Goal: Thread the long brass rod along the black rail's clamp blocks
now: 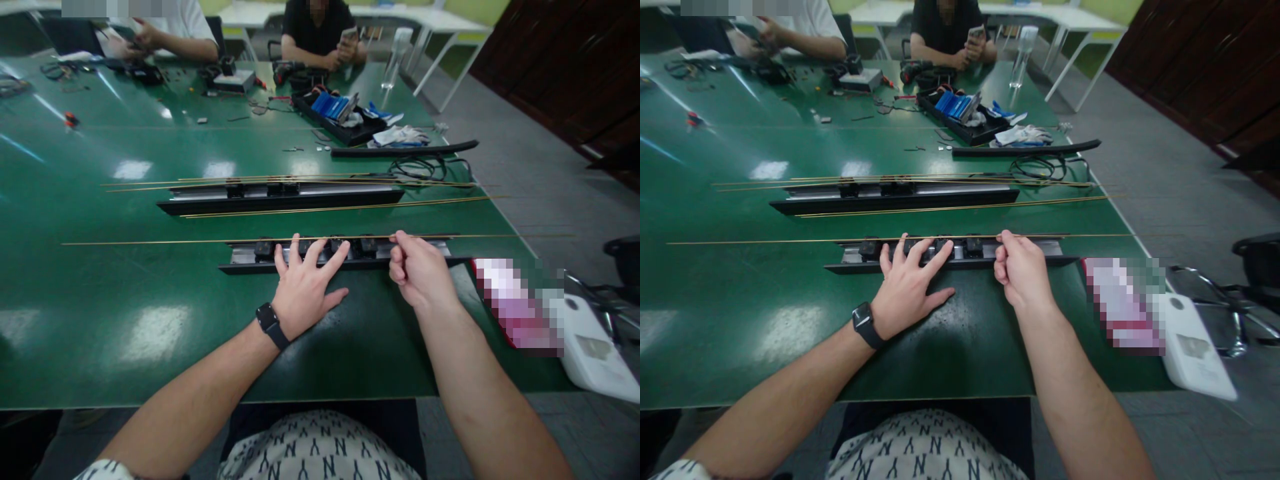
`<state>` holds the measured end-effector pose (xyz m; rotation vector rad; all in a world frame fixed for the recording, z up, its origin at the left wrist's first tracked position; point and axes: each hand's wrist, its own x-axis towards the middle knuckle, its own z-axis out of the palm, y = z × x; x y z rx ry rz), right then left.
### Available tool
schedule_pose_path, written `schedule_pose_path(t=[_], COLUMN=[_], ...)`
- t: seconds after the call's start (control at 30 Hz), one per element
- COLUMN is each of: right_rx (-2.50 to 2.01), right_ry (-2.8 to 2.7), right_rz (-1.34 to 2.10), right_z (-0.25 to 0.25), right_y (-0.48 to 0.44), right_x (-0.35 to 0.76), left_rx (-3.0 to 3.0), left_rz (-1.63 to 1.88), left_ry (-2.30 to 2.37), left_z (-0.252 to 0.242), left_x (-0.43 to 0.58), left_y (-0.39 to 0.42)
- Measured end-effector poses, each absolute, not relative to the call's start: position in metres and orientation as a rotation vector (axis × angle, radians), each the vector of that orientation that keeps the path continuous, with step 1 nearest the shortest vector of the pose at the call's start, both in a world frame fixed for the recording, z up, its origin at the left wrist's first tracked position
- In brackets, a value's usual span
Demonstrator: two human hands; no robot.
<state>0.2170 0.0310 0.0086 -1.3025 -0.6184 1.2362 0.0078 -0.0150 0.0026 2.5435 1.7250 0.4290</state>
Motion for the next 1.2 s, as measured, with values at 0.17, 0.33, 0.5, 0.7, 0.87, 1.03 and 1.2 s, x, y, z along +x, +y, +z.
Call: schedule_pose_path(t=[0.17,0.33,0.5,0.7,0.87,1.03,1.2], right_rx=[-1.302,-1.297,-1.298,-1.318,-1.316,-1.322,-1.307], right_ry=[-0.620,-0.617,-0.624,-0.618,-0.621,-0.627,-0.630], right_rz=[1.233,1.237,1.235,1.238,1.238,1.236,1.239], right_z=[0.0083,0.0076,0.0080,0.0104,0.0120,0.0111,0.0085], right_y=[0.0312,0.0313,0.0308,0.0300,0.0298,0.0301,0.0308], right_x=[0.2168,0.2172,0.2171,0.2159,0.2155,0.2160,0.2168], left_rx=[2.553,2.551,2.564,2.577,2.564,2.549,2.539], left_rz=[0.417,0.408,0.396,0.387,0.399,0.414,0.422], left_ry=[1.721,1.720,1.696,1.693,1.686,1.689,1.678], left_z=[0.0023,0.0026,0.0040,0.0045,0.0046,0.0037,0.0029], left_x=[0.0076,0.0076,0.0061,0.0055,0.0055,0.0059,0.0052], left_y=[-0.0146,-0.0145,-0.0149,-0.0154,-0.0154,-0.0148,-0.0146])
